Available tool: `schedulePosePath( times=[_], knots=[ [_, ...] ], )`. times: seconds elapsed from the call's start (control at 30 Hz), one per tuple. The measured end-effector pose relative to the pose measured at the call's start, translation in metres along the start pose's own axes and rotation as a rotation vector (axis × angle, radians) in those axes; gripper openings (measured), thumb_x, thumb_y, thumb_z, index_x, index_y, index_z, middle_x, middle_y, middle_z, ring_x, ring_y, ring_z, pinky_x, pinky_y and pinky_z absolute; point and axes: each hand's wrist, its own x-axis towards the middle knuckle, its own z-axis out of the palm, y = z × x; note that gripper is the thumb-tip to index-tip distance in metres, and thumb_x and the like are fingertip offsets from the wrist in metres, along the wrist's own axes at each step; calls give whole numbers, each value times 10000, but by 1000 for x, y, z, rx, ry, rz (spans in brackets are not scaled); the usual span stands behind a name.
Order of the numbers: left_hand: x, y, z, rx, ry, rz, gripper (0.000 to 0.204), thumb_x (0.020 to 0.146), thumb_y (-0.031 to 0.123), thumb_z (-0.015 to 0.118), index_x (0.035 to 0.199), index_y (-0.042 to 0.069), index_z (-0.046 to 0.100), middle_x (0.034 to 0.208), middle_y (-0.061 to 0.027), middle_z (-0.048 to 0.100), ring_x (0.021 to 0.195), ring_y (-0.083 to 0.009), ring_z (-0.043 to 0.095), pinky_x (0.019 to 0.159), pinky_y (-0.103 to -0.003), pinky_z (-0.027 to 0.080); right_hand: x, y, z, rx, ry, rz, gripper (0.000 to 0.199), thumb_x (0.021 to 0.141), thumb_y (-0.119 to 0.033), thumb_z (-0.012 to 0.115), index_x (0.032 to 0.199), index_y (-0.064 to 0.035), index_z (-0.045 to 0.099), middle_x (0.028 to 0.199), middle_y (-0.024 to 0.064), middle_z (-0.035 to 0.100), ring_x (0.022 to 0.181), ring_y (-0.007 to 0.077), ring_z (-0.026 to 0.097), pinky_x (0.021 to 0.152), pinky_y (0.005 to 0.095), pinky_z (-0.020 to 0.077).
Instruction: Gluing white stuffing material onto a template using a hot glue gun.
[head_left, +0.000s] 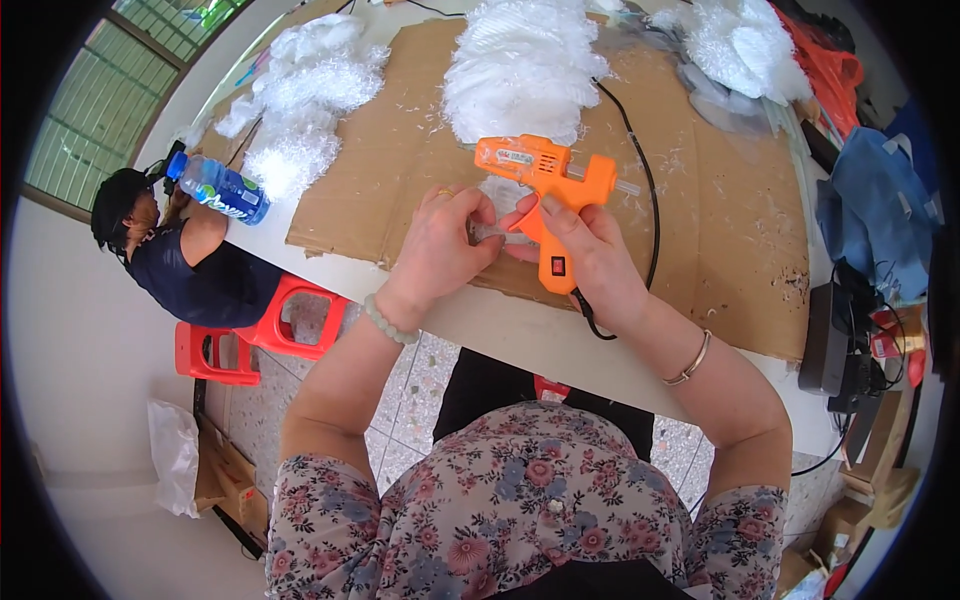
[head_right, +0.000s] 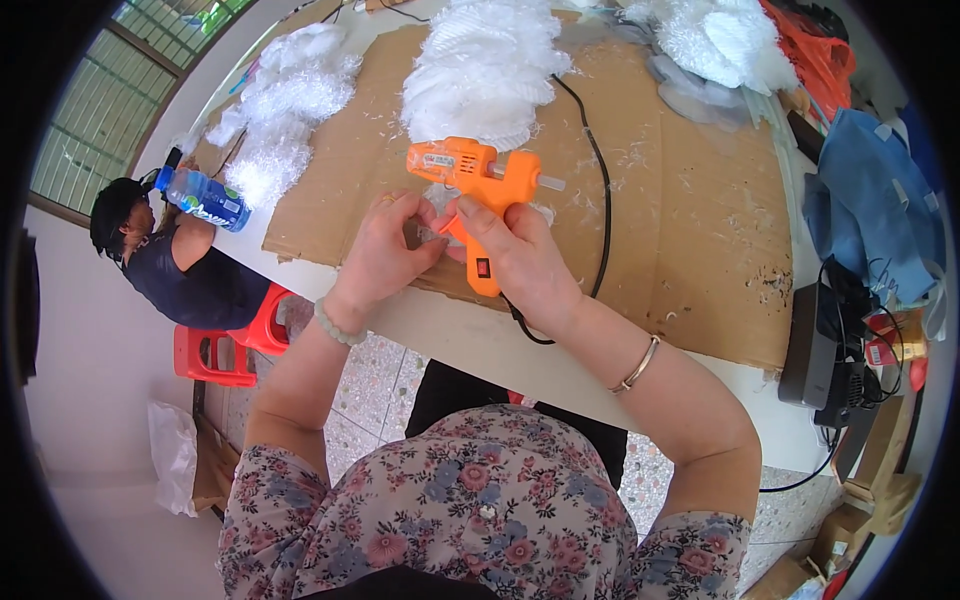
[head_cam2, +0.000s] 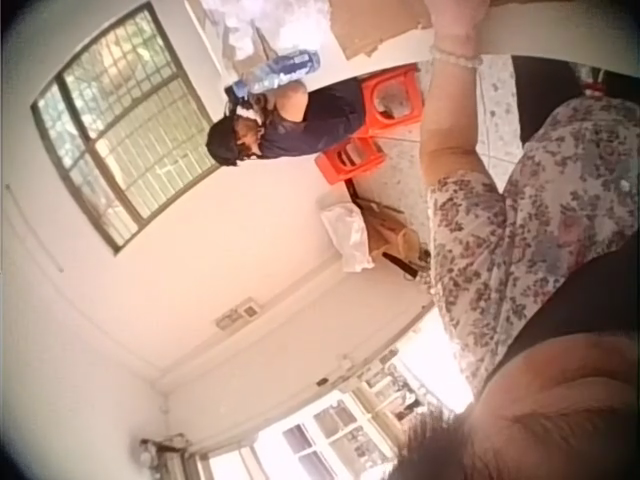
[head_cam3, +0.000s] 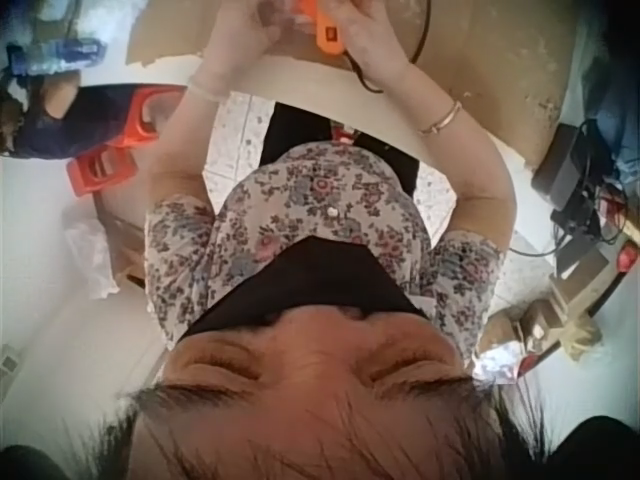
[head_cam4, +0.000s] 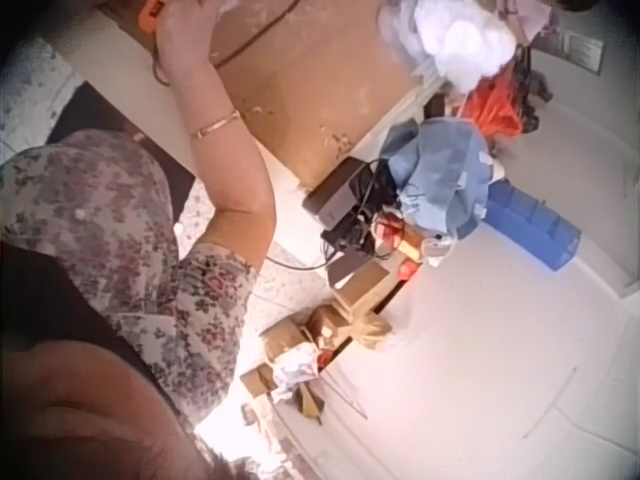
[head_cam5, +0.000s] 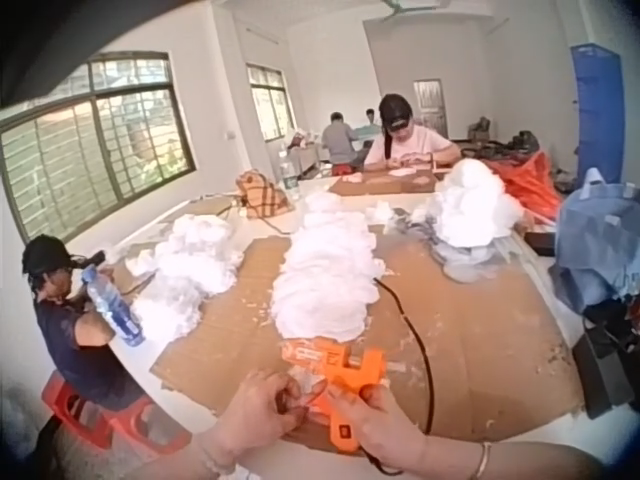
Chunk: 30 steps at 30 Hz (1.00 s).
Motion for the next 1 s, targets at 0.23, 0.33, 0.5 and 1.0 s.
schedulePosePath(
  times=[0.23, 0.33, 0.5, 1.0],
  knots=[
    [-9, -5, -11, -151, 147, -62, 211, 658, 105, 755, 801, 56, 609, 730, -79, 571, 716, -276, 547, 781, -369, 424, 3, -6, 3, -9, 97, 68, 323, 1001, -266, 423, 1194, -15, 483, 1077, 118, 596, 1050, 200, 593, 887, 370, 526],
    [-21, -12, -19, -112, 220, -117, 205, 666, 129, 769, 810, 53, 645, 763, -94, 593, 782, -291, 555, 754, -370, 440, 3, -4, 0, -1, 97, 75, 319, 1001, -263, 423, 1187, -11, 482, 1075, 128, 597, 1041, 204, 595, 887, 376, 522],
    [-30, 3, -11, 209, 150, -2, 105, 697, 67, 723, 772, 45, 653, 754, -98, 596, 819, -287, 564, 777, -389, 440, 4, -4, 0, -14, 92, 80, 313, 999, -260, 428, 1174, -7, 487, 1075, 130, 596, 1038, 205, 595, 888, 382, 522],
    [1, 3, 2, 132, 30, 49, 72, 708, 71, 708, 725, 54, 640, 648, -65, 571, 727, -274, 574, 807, -407, 432, 4, -1, -4, 35, 103, 30, 308, 996, -255, 442, 1173, -9, 497, 1086, 100, 578, 1039, 207, 604, 864, 387, 545]
  ],
)
